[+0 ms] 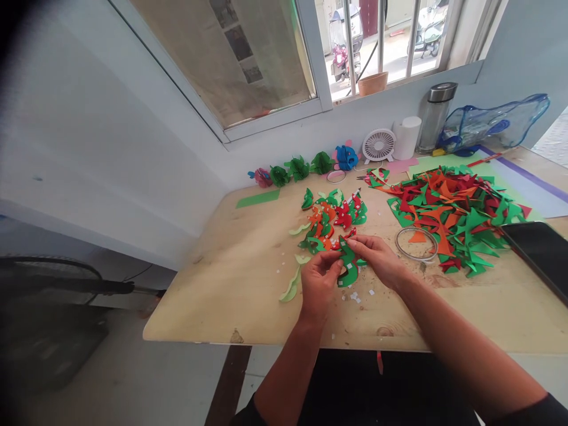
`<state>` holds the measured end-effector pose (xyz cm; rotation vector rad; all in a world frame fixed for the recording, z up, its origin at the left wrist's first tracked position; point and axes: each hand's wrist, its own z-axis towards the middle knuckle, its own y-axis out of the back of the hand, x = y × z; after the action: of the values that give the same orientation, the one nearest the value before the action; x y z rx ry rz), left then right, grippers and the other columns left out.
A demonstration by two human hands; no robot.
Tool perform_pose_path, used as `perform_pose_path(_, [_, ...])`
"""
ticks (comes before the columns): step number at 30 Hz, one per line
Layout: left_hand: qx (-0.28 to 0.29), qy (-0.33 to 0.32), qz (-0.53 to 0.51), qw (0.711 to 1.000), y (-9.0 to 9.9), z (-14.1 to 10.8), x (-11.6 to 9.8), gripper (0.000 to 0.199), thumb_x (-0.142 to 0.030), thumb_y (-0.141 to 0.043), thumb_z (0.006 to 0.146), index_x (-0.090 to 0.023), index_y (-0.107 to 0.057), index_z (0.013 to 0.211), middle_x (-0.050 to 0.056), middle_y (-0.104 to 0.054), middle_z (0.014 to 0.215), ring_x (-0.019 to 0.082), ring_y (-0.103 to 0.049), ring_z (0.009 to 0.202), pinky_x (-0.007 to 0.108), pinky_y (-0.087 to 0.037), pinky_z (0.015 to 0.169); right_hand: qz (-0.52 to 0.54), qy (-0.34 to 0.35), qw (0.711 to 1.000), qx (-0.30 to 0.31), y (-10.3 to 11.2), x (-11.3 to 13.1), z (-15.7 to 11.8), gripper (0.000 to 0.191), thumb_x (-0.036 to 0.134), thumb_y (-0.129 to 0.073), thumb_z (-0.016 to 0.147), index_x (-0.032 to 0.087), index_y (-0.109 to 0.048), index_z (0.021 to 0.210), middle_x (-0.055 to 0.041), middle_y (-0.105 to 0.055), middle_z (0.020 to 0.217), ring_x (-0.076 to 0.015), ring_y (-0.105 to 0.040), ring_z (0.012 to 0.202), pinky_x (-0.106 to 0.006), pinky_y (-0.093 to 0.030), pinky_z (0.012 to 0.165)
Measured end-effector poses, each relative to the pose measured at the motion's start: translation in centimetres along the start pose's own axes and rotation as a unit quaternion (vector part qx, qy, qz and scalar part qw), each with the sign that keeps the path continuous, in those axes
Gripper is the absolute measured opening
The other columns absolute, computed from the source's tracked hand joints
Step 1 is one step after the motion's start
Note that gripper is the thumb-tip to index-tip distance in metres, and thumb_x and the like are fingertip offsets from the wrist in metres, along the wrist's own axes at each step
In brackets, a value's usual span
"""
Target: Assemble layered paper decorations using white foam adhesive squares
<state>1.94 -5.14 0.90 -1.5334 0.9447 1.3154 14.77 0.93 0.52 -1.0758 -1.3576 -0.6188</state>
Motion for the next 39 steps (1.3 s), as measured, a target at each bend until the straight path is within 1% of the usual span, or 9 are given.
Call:
perform_pose_path(6, [-0.007, 0.030, -0.085, 0.996, -0.2, 0.3, -0.3, 0.021, -0.020, -0.069, 0.063, -0.013, -0.068, 0.083, 0.005, -0.069, 0.077, 0.014, -0.063, 0.069, 0.024, -0.050, 0.064, -0.019, 0.007, 1.000, 0.021, 0.5, -0.2, 0.0, 0.032, 0.048, -0.066, 0.073, 0.017, -0.069, 0.080, -0.0036, -0.063, 0.072, -0.0162, -0.055, 0.069, -0.026, -0.045, 0.063])
perform_pose_path(12, [-0.008, -0.015, -0.020, 1.000, -0.1, 0.3, 0.3, 0.020, -0.023, -0.065, 0.067, -0.014, -0.069, 0.085, 0.006, -0.070, 0.078, 0.015, -0.063, 0.068, 0.025, -0.050, 0.063, -0.055, 0.017, 0.998, 0.008, 0.5, -0.2, 0.1, 0.031, 0.048, -0.067, 0.071, 0.017, -0.068, 0.072, -0.0018, -0.061, 0.066, -0.0154, -0.053, 0.066, -0.027, -0.042, 0.063])
perform_pose_path(17, [0.020, -0.027, 0.000, 0.999, 0.2, 0.1, 0.6, 0.021, -0.025, -0.064, 0.071, -0.014, -0.068, 0.089, 0.006, -0.068, 0.080, 0.014, -0.062, 0.068, 0.025, -0.050, 0.064, -0.054, 0.022, 0.998, -0.007, 0.6, -0.4, 0.2, 0.031, 0.047, -0.068, 0.071, 0.017, -0.067, 0.071, 0.0000, -0.059, 0.064, -0.0124, -0.049, 0.060, -0.025, -0.039, 0.059])
perform_pose_path(20, [0.017, -0.017, -0.030, 0.999, 0.4, 0.3, 0.3, 0.024, -0.029, -0.067, 0.070, -0.015, -0.067, 0.089, 0.006, -0.067, 0.083, 0.013, -0.061, 0.071, 0.024, -0.049, 0.066, -0.045, 0.017, 0.999, -0.007, 0.7, -0.5, 0.3, 0.030, 0.047, -0.069, 0.071, 0.017, -0.066, 0.073, -0.0001, -0.059, 0.065, -0.0128, -0.050, 0.061, -0.025, -0.039, 0.060])
perform_pose_path(23, [0.005, 0.020, -0.101, 0.995, 0.9, 1.2, -0.5, 0.032, -0.030, -0.071, 0.065, -0.015, -0.065, 0.093, 0.002, -0.064, 0.075, 0.011, -0.059, 0.066, 0.022, -0.046, 0.063, -0.030, -0.001, 1.000, -0.005, 0.7, -0.3, 0.2, 0.030, 0.047, -0.070, 0.069, 0.017, -0.066, 0.072, 0.0000, -0.059, 0.064, -0.0129, -0.051, 0.060, -0.025, -0.039, 0.059])
perform_pose_path(26, [0.117, 0.092, -0.158, 0.976, 1.4, 2.4, -1.2, 0.044, -0.028, -0.077, 0.058, -0.016, -0.064, 0.099, -0.001, -0.061, 0.069, 0.009, -0.056, 0.058, 0.023, -0.044, 0.058, 0.012, -0.027, 0.999, 0.024, 0.3, 0.1, -0.1, 0.028, 0.045, -0.072, 0.069, 0.017, -0.067, 0.072, -0.0006, -0.062, 0.066, -0.0132, -0.053, 0.061, -0.025, -0.040, 0.059])
perform_pose_path(28, [0.199, 0.119, -0.164, 0.959, 1.7, 3.1, -1.6, 0.046, -0.026, -0.078, 0.056, -0.016, -0.064, 0.099, 0.000, -0.061, 0.071, 0.009, -0.055, 0.057, 0.022, -0.043, 0.056, 0.047, -0.043, 0.997, 0.053, 0.1, 0.4, -0.3, 0.027, 0.043, -0.072, 0.069, 0.017, -0.068, 0.074, -0.0022, -0.065, 0.069, -0.0144, -0.056, 0.064, -0.026, -0.042, 0.061])
perform_pose_path(30, [0.251, 0.133, -0.154, 0.946, 1.9, 3.6, -1.8, 0.044, -0.025, -0.078, 0.056, -0.016, -0.065, 0.097, 0.001, -0.061, 0.073, 0.009, -0.054, 0.057, 0.021, -0.041, 0.053, 0.076, -0.060, 0.992, 0.077, 0.0, 0.5, -0.5, 0.025, 0.041, -0.072, 0.070, 0.016, -0.068, 0.074, -0.0036, -0.067, 0.069, -0.0153, -0.059, 0.067, -0.026, -0.044, 0.062])
perform_pose_path(39, [0.326, 0.151, -0.182, 0.915, 1.9, 4.7, -1.3, 0.032, -0.023, -0.079, 0.056, -0.015, -0.059, 0.080, -0.004, -0.057, 0.057, 0.006, -0.049, 0.045, 0.020, -0.037, 0.045, 0.129, -0.102, 0.980, 0.108, 0.2, 0.3, -0.7, 0.021, 0.035, -0.074, 0.070, 0.015, -0.068, 0.073, -0.0033, -0.067, 0.068, -0.0124, -0.060, 0.063, -0.023, -0.046, 0.061])
